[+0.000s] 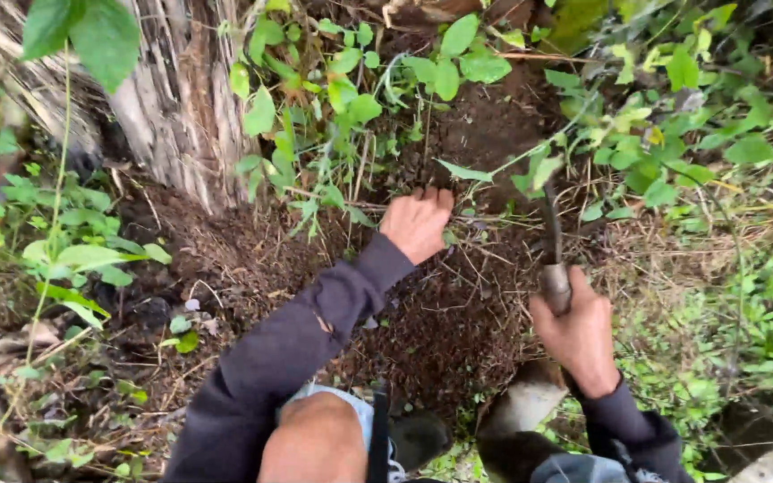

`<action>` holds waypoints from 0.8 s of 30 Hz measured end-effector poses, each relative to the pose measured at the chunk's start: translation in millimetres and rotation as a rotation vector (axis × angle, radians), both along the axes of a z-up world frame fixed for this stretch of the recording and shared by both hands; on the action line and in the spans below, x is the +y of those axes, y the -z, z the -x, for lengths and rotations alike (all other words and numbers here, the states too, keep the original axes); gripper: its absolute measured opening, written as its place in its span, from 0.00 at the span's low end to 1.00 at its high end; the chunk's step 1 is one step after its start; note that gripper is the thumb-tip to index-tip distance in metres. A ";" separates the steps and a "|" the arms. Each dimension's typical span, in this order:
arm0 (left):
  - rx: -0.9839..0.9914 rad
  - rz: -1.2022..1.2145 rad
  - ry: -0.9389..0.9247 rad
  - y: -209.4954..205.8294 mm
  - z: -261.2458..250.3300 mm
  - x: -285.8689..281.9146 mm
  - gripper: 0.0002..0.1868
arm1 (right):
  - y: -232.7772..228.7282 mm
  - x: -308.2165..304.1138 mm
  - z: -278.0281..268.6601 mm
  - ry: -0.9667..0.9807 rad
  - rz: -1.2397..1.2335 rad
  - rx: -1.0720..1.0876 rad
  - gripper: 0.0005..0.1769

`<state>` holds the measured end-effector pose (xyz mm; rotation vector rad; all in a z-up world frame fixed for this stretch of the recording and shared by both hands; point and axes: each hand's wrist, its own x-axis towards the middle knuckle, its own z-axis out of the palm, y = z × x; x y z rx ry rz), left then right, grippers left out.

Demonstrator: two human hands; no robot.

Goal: The person uses a curved sickle to cut and pull weeds and small branches from the ground near a tree trunk. They repeatedly strike the vegetation, pull up roots and debris by hand, and clear a patch of soil.

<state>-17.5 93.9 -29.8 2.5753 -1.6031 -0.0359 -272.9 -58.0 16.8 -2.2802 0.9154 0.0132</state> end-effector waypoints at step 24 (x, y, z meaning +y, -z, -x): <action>-0.381 0.139 -0.236 7.0 -111.9 -39.8 0.29 | -6.9 -23.3 -105.1 -0.133 0.021 -0.462 0.14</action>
